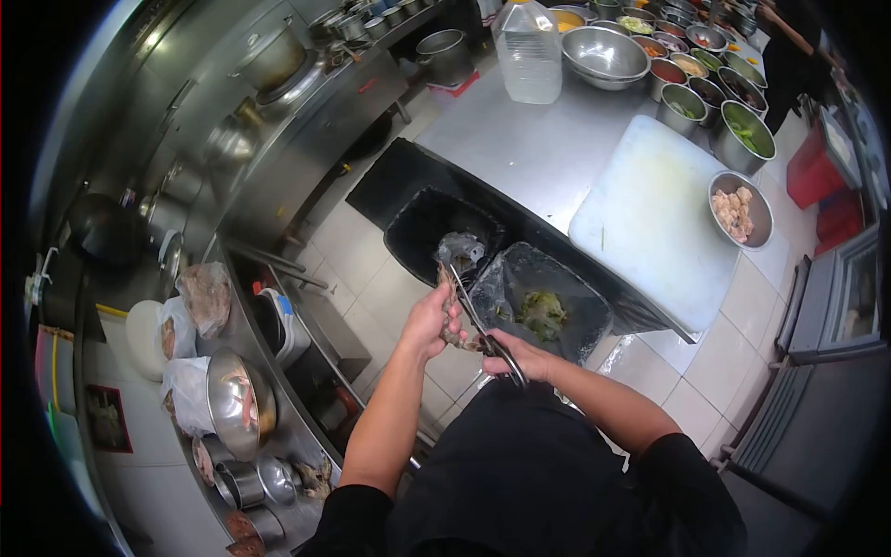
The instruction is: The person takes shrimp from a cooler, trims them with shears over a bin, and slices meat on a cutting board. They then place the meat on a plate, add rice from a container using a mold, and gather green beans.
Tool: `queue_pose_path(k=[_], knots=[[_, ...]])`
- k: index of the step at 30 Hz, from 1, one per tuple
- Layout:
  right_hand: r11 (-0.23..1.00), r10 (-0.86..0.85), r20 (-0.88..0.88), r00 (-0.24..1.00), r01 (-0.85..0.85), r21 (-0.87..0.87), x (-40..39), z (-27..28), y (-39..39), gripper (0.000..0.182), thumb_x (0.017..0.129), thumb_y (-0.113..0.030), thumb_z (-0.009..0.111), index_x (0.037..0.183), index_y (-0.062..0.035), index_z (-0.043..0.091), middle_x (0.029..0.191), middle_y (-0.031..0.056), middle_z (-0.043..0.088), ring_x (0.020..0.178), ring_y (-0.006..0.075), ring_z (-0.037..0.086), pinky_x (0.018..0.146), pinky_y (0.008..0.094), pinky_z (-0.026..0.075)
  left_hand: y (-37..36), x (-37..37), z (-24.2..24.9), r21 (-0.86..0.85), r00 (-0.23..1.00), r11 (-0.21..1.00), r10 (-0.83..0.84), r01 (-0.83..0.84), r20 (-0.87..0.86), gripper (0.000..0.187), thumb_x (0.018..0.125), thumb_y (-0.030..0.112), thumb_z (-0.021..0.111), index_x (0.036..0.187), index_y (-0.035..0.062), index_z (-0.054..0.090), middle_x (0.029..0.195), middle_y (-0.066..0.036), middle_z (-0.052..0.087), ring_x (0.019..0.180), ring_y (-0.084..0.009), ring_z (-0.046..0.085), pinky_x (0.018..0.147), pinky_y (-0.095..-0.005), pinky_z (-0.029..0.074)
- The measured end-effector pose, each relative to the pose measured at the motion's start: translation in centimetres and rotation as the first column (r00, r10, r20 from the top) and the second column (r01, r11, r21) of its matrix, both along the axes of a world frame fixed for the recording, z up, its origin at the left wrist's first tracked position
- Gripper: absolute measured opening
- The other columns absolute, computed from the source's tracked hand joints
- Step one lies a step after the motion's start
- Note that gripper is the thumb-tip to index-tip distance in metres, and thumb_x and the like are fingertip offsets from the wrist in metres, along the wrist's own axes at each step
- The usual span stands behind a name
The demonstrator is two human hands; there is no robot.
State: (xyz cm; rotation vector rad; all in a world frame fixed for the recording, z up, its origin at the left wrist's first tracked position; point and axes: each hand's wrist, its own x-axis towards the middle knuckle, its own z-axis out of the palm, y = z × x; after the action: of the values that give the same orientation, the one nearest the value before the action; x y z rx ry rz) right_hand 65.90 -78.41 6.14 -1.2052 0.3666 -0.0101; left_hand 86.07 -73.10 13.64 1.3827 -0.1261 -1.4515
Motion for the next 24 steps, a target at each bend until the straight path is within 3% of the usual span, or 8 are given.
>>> queue_pose_path(k=[6,13,14,16,17,18,21,24], knots=[[0.957,-0.229,-0.109,0.967,0.245,0.156,1.2,1.6,-0.2,0.048,0.084,-0.022,0.079,0.118,0.0007,0.056,0.077,0.0039,0.062,0.062,0.0105,0.058,0.053,0.0253,0.048,0.0,0.0,-0.3,-0.035,0.996,0.996,-0.087,0.088,0.023,0.022,0.105,0.033,0.044,0.1,0.012,0.045,0.069,-0.001,0.048,0.05,-0.0134,0.047,0.053,-0.0356,0.053],[0.948,-0.285,-0.235,0.929,0.309,0.07,-0.7,-0.4,-0.8,0.06,0.084,-0.033,0.078,0.127,0.0,0.051,0.086,0.0069,0.064,0.071,0.0119,0.061,0.059,0.0272,0.051,-0.2,1.2,-1.2,0.001,0.971,0.994,-0.108,0.111,0.212,0.022,0.102,0.032,0.051,0.099,0.0098,0.048,0.073,-0.003,0.051,0.056,-0.0165,0.053,0.057,-0.0375,0.053],[0.969,-0.247,-0.223,0.943,0.235,-0.079,-1.6,-0.1,-1.1,0.072,0.083,-0.042,0.077,0.133,-0.0012,0.045,0.093,0.0082,0.063,0.077,0.0139,0.061,0.067,0.0288,0.051,-0.4,1.6,-1.2,0.025,0.952,0.991,-0.133,0.131,0.276,0.023,0.101,0.032,0.053,0.099,0.0088,0.05,0.074,-0.004,0.053,0.057,-0.0184,0.055,0.059,-0.039,0.054],[0.982,-0.186,-0.179,0.966,0.185,-0.022,-2.9,-0.6,-1.5,0.075,0.083,-0.045,0.076,0.136,-0.0023,0.043,0.096,0.0088,0.062,0.078,0.0149,0.061,0.07,0.0293,0.051,-0.5,2.3,-1.0,0.265,0.584,0.921,-0.386,0.286,0.714,0.024,0.098,0.03,0.057,0.1,0.0064,0.054,0.08,-0.01,0.059,0.064,-0.0261,0.06,0.064,-0.0426,0.053],[0.987,-0.157,-0.156,0.975,0.159,0.005,-3.4,-0.8,-1.5,0.077,0.083,-0.047,0.075,0.137,-0.0028,0.042,0.097,0.009,0.061,0.078,0.0154,0.061,0.071,0.0295,0.051,-0.6,2.6,-0.9,0.4,0.302,0.866,-0.484,0.3,0.821,0.025,0.096,0.03,0.059,0.101,0.0052,0.056,0.083,-0.013,0.062,0.067,-0.0299,0.062,0.067,-0.0444,0.053],[0.996,-0.089,-0.154,0.984,0.086,-0.026,-3.6,-1.0,-1.8,0.076,0.083,-0.048,0.074,0.137,-0.0042,0.043,0.098,0.009,0.061,0.079,0.0148,0.061,0.071,0.0289,0.051,-0.8,3.2,-1.4,0.422,0.143,0.843,-0.488,0.334,0.861,0.028,0.092,0.029,0.064,0.103,0.0038,0.058,0.093,-0.019,0.065,0.084,-0.0373,0.064,0.077,-0.0462,0.05],[0.998,-0.066,-0.132,0.989,0.062,-0.03,-3.4,-1.3,-1.9,0.075,0.083,-0.048,0.074,0.136,-0.0043,0.044,0.098,0.0088,0.061,0.079,0.0144,0.061,0.072,0.0291,0.052,-1.1,3.7,-1.6,0.44,-0.115,0.785,-0.436,0.435,0.892,0.029,0.09,0.029,0.066,0.105,0.0052,0.058,0.095,-0.019,0.065,0.092,-0.0391,0.062,0.081,-0.047,0.049],[0.988,-0.141,-0.128,0.982,0.148,0.051,-3.2,-1.2,-1.7,0.068,0.084,-0.045,0.074,0.131,-0.0042,0.049,0.098,0.0081,0.062,0.077,0.0129,0.062,0.07,0.0274,0.053,-1.5,3.7,-1.9,0.486,-0.159,0.739,-0.47,0.467,0.868,0.03,0.09,0.03,0.066,0.107,0.0063,0.057,0.097,-0.019,0.064,0.095,-0.0388,0.061,0.083,-0.0472,0.049]])
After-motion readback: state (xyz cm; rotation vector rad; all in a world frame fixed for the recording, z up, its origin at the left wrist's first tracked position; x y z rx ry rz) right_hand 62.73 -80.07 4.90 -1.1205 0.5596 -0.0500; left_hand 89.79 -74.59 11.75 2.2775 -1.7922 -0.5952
